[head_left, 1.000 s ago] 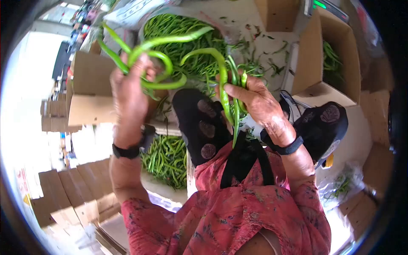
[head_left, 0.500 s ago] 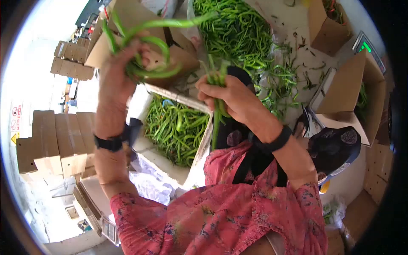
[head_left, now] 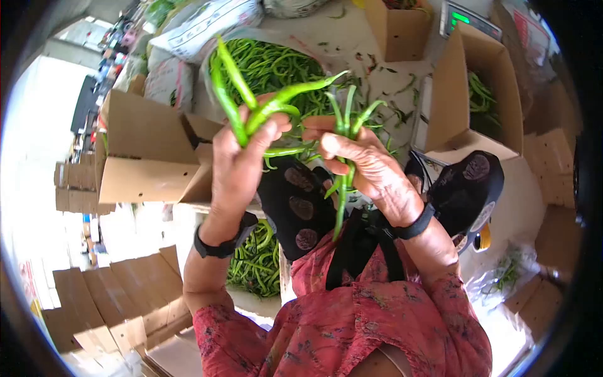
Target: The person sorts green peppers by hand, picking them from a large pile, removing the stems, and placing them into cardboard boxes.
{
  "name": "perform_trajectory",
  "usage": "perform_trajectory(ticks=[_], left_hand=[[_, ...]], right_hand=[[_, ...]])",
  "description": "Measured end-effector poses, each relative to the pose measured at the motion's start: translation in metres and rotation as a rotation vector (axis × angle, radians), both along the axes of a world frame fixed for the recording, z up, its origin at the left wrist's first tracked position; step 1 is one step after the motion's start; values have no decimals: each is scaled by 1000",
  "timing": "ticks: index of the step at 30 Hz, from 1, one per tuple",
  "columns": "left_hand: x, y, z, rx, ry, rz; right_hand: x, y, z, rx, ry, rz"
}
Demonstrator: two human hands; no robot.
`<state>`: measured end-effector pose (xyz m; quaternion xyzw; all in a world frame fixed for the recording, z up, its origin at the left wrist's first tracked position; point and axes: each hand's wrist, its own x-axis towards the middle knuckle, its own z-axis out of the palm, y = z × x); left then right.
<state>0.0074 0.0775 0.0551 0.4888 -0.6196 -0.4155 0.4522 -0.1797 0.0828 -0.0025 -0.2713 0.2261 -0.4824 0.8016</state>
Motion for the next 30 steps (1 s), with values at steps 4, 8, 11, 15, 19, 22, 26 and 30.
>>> perform_trajectory(ticks=[4,8,11,15,19,22,26,30], left_hand=[[-39,-9,-29,-634,-841,-65],[-70,6,-34,-768,-1072,-100],[-77,6,-31,-800,-1091,-152],[-84,9,-34,-893,-1116,-195],[-93,18,-33,-880,-1100,-208],[-82,25,-16,-681,-803,-282],[-61,24,-6,-536,-252,134],[-50,18,-17,-117,28,97]], right_hand=[[-1,0,2,-163,89,-86],[-15,-21,-17,115,-144,-160],[-28,-28,-38,91,-297,-131],[-40,-29,-43,137,-589,48],[-57,-32,-48,74,-514,-33],[-75,-39,-55,1,-453,-22],[-90,-45,-53,-102,-633,17],[-91,-44,-52,-130,-739,40]])
